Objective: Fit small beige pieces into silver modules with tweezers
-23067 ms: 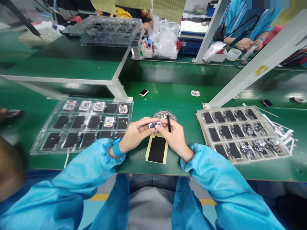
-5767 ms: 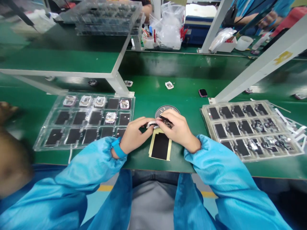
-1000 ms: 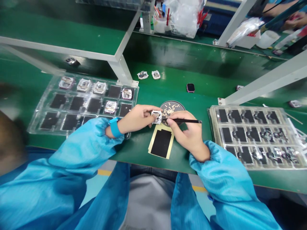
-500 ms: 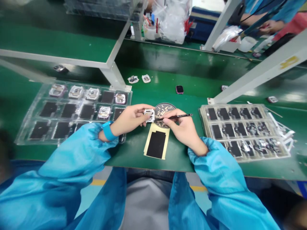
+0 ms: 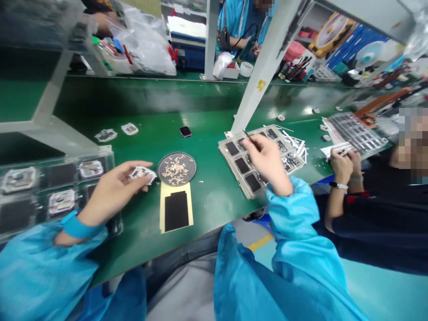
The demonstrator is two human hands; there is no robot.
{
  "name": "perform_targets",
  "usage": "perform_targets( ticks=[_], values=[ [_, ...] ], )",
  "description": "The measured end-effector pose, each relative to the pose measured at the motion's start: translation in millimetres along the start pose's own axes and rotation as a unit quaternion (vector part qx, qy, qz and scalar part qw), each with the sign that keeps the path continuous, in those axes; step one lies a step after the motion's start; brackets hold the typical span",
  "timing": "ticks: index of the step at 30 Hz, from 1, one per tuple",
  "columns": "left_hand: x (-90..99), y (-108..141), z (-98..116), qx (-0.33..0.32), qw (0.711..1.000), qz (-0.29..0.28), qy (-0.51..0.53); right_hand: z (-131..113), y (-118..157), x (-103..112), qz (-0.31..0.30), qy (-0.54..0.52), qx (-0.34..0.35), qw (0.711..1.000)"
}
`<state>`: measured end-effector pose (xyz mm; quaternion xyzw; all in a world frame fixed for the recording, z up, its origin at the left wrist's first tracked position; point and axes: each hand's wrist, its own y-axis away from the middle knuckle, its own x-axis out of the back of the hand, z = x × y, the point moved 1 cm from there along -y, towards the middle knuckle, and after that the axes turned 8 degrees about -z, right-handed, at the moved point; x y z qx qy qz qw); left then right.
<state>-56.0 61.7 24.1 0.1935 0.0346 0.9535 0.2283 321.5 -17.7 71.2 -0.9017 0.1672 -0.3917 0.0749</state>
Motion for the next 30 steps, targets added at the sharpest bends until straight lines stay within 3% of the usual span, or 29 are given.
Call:
perform_targets(
  ticks=[2,4,7,12,17,20,23,26,30],
  values=[
    [-0.7,-0.3,0.9,0.007,1.0,-0.007,0.007,43.2,-8.8,35.3,0.045,0.162,-0.074,0.983],
    [-1.3,-1.0,0.1,0.014,1.0,-0.011,0.024,86.3,-15.9,60.0,0.004,0.242,-0.164,0.956],
    [-1.1,-2.1,-2.9,0.016,0.999,-0.019,0.028,130.6,-21.7,78.7,-0.064,0.245,-0.207,0.945],
    [-0.5,-2.6,-6.7,0.013,0.999,-0.051,0.01,143.3,-26.4,85.0,-0.145,0.268,-0.213,0.928],
    [-2.9,-0.4,-4.8,0.023,0.995,-0.067,0.068,137.4,-33.1,92.3,-0.107,0.293,-0.165,0.936],
    [-4.7,1.5,-2.8,0.028,0.991,-0.069,0.108,124.6,-37.7,91.0,-0.07,0.285,-0.092,0.952],
    [-5.4,2.5,-1.6,0.036,0.987,-0.075,0.134,83.6,-35.8,66.6,-0.041,0.232,0.034,0.971],
    [-5.7,2.9,-1.6,0.045,0.985,-0.086,0.144,18.0,-19.9,14.4,-0.041,0.138,0.125,0.982],
    [-6.3,2.9,-3.5,0.048,0.982,-0.09,0.159,-62.3,7.0,-69.5,-0.166,-0.001,0.21,0.963]
  ],
)
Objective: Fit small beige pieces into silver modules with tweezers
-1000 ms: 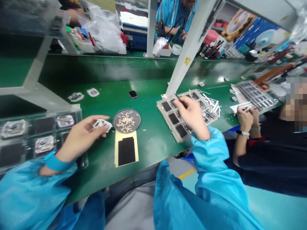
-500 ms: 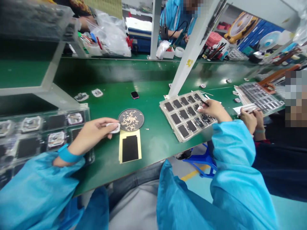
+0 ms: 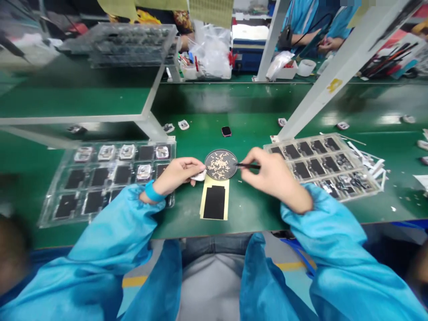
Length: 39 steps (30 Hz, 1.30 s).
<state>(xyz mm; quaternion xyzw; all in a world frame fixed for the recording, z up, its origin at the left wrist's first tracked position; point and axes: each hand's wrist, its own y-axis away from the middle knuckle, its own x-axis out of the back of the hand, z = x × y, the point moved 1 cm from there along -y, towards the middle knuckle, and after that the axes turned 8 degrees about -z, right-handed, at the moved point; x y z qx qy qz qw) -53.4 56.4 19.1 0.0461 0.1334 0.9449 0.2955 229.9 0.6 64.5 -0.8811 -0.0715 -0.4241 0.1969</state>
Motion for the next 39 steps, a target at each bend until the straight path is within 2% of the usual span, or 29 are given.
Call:
perform_targets(
  ticks=[2,4,8,12,21,32,39],
  values=[
    [0.2,-0.7,-0.8,-0.007,1.0,0.007,0.006,-22.5,-13.9,-30.9,-0.032,-0.057,0.029,0.997],
    [0.5,-1.5,-1.0,-0.019,1.0,0.016,0.008,-32.6,-24.2,-51.1,-0.039,-0.123,0.029,0.991],
    [0.7,-2.5,-0.9,-0.039,0.998,0.022,0.032,-27.3,-31.5,-69.3,-0.048,-0.258,-0.06,0.963],
    [-0.2,-1.4,-1.0,-0.066,0.996,0.02,0.065,-16.0,-26.4,-75.9,-0.073,-0.354,-0.131,0.923],
    [-4.5,1.9,0.4,-0.131,0.99,0.036,0.034,-22.5,-20.5,-93.7,-0.075,-0.406,-0.181,0.893],
    [-6.9,3.7,-2.1,-0.144,0.989,0.045,-0.004,-19.5,-20.1,-98.6,-0.07,-0.416,-0.186,0.887],
    [-8.3,3.9,-2.9,-0.157,0.987,0.042,-0.01,-20.0,-20.8,-99.0,-0.068,-0.426,-0.215,0.876]
  ],
)
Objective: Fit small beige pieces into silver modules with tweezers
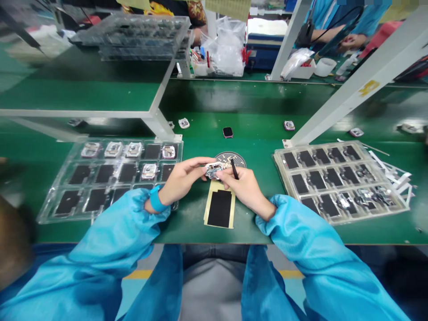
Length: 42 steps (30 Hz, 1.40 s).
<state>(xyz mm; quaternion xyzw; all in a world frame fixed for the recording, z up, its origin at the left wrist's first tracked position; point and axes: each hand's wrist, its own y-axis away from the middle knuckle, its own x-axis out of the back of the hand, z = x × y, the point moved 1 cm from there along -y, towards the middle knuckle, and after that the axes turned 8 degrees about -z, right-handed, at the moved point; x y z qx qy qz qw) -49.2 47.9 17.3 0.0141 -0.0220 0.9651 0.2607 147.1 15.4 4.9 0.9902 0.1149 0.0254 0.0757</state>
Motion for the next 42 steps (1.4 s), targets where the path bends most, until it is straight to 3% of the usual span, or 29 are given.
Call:
perform_targets(
  ticks=[5,13,42],
  values=[
    [1.1,-1.2,-2.4,-0.006,1.0,0.011,0.009,-5.4,0.5,1.2,0.001,0.037,0.032,0.999],
    [0.2,-2.6,-1.4,0.04,0.998,-0.012,0.051,-5.3,2.5,2.3,-0.019,0.096,0.061,0.993],
    [-1.9,0.2,-6.1,0.03,0.994,-0.048,0.097,-6.9,2.6,2.5,0.008,0.1,0.058,0.993]
  ],
)
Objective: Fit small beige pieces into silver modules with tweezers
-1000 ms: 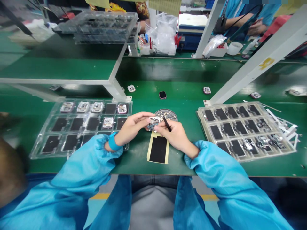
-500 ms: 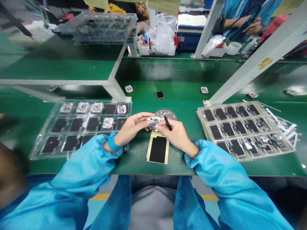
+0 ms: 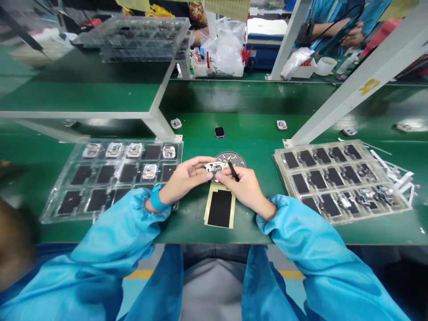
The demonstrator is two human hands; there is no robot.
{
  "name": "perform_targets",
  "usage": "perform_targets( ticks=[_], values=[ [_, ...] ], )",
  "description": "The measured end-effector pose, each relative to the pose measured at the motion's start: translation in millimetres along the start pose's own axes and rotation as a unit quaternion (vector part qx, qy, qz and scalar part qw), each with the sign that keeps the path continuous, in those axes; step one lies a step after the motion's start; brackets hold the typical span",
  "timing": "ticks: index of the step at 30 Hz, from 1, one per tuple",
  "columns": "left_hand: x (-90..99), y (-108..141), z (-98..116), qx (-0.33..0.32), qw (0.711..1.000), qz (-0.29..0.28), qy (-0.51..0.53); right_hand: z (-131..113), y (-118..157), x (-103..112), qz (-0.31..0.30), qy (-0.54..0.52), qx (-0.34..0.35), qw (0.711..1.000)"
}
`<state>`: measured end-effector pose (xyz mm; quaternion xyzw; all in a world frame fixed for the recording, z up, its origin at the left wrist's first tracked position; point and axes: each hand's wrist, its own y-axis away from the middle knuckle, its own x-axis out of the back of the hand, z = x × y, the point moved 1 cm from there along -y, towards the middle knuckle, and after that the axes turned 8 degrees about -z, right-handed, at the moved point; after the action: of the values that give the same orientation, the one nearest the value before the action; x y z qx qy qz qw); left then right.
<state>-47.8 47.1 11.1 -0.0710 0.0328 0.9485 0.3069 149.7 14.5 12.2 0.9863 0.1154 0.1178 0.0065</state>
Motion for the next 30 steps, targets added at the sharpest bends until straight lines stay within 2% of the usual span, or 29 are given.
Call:
perform_targets(
  ticks=[8,26,30],
  values=[
    [-3.3,2.4,-0.1,-0.027,0.994,0.005,-0.103,9.1,-1.7,1.0,0.002,-0.088,-0.048,0.995],
    [-4.7,2.5,-0.2,-0.03,0.993,0.019,-0.11,13.9,-2.7,0.4,-0.004,-0.095,-0.047,0.994],
    [-5.6,2.3,-0.4,-0.037,0.99,0.027,-0.136,12.0,-2.2,-0.3,-0.009,-0.135,-0.067,0.989]
  ],
)
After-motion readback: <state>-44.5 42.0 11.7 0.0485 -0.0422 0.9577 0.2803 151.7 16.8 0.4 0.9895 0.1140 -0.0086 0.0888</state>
